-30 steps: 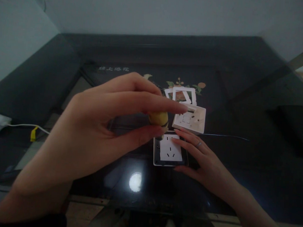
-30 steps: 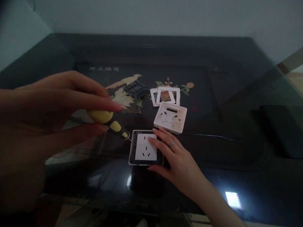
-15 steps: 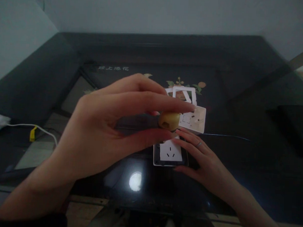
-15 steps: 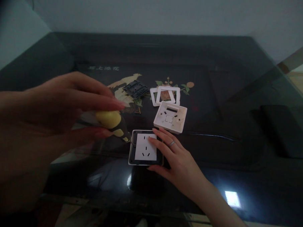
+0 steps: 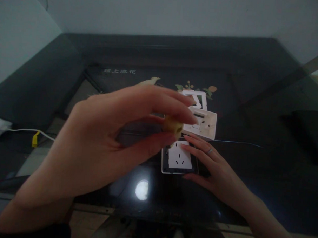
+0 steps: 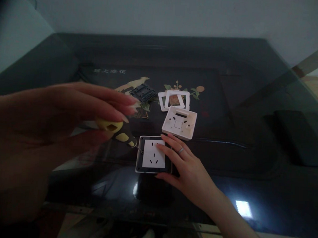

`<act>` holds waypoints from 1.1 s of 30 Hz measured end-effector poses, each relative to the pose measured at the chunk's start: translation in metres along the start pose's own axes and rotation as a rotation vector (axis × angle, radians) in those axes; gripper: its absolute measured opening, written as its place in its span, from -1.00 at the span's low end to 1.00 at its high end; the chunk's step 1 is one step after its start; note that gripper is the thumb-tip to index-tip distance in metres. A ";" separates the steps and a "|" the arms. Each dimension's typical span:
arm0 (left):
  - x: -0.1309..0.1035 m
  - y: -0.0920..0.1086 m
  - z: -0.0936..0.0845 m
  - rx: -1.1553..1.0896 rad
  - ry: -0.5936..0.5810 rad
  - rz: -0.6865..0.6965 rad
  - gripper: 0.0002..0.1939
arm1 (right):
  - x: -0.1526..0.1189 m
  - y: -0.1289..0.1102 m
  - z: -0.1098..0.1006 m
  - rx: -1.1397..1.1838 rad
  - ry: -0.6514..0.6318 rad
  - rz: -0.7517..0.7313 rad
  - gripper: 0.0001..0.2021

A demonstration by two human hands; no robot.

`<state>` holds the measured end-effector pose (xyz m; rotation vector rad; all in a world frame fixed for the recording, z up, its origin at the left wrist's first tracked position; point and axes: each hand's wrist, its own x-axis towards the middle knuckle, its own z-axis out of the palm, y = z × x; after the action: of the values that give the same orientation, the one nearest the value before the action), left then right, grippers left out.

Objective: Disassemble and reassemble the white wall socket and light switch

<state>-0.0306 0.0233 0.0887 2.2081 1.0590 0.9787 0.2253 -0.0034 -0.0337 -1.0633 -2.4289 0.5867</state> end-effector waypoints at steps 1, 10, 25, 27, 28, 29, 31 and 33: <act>0.001 0.000 0.002 -0.001 0.028 0.015 -0.84 | 0.000 0.000 0.000 0.001 -0.005 0.001 -0.42; 0.001 -0.003 0.001 0.024 0.013 0.017 -0.76 | -0.001 0.000 0.000 0.015 0.001 0.013 -0.39; 0.003 -0.005 0.000 -0.054 -0.069 0.056 -0.66 | 0.000 -0.002 -0.001 -0.023 -0.006 -0.007 -0.40; 0.004 -0.004 0.001 -0.048 -0.065 0.065 -0.72 | 0.000 -0.002 -0.001 -0.020 0.001 -0.012 -0.41; 0.004 -0.004 0.002 -0.045 -0.040 0.062 -0.76 | 0.000 -0.003 -0.001 -0.016 0.005 -0.016 -0.42; 0.004 -0.005 0.005 -0.044 -0.003 0.067 -0.80 | 0.000 -0.003 -0.001 -0.014 0.006 -0.017 -0.43; 0.005 -0.007 0.009 -0.026 0.094 0.108 -0.87 | 0.001 -0.003 -0.001 -0.016 0.006 -0.015 -0.43; 0.006 -0.009 0.010 0.006 0.154 0.141 -0.89 | 0.001 -0.003 -0.001 -0.023 0.000 -0.009 -0.43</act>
<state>-0.0243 0.0316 0.0785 2.2668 0.9839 1.2254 0.2231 -0.0044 -0.0309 -1.0606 -2.4450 0.5563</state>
